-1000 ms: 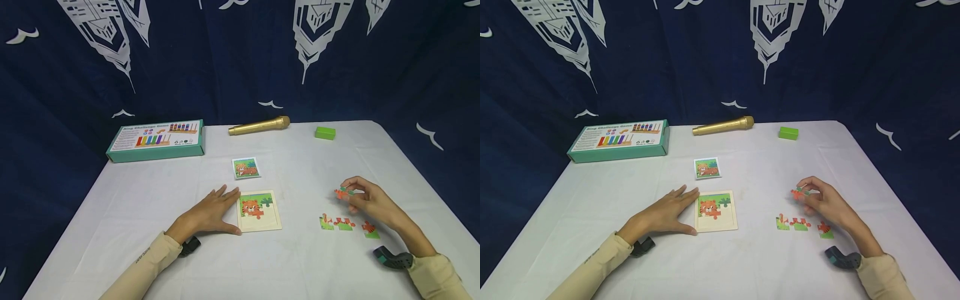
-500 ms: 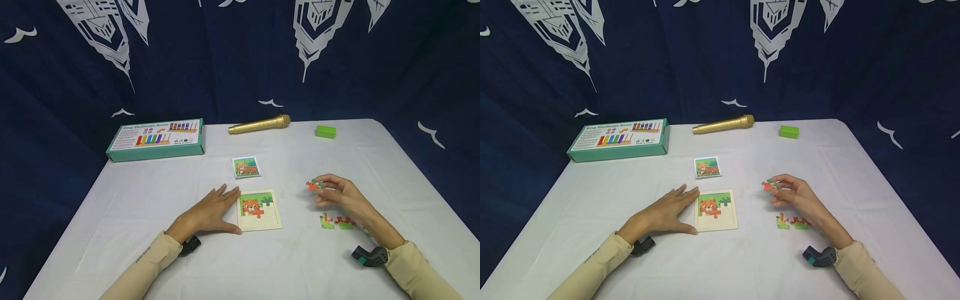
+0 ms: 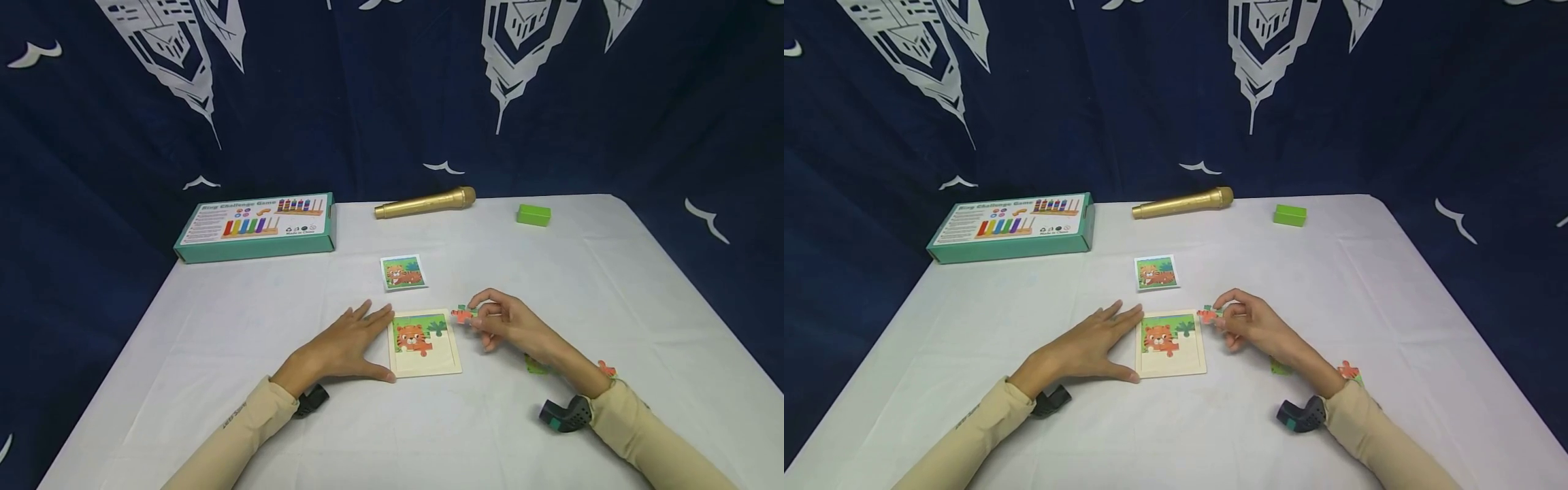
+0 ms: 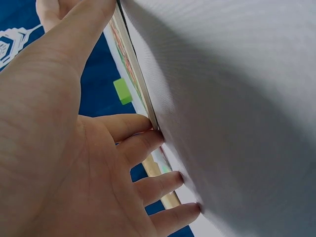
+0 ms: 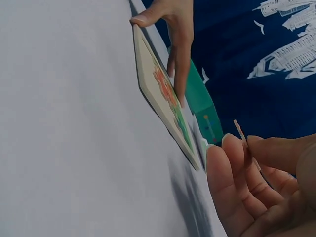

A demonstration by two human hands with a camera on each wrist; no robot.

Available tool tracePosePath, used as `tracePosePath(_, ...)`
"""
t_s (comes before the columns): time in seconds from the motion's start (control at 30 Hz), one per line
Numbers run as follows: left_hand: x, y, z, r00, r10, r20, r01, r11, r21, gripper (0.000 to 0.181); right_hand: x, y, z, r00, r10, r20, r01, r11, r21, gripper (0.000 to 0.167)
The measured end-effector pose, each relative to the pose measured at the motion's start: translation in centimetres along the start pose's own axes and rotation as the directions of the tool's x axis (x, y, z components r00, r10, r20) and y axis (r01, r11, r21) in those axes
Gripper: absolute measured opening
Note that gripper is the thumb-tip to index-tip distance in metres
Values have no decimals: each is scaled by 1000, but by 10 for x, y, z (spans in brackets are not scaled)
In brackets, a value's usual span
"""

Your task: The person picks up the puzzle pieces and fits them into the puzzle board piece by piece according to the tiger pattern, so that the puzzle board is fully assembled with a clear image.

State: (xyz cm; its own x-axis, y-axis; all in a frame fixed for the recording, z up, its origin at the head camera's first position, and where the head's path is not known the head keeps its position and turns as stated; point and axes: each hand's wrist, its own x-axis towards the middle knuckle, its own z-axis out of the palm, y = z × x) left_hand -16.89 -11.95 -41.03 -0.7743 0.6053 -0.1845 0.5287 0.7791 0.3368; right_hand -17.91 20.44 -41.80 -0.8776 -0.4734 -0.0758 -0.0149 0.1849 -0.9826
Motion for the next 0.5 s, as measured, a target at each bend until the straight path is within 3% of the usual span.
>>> tracePosePath(0.13,1,0,0,1000,2,0,-2,1000,4,113,4,1,8,1000,13,15,-13,1000,-5,44)
tracePosePath(0.5,2,0,0,1000,5,3,-5,1000,9,113,8,4,24,993,12,118,-9,1000,-23,34)
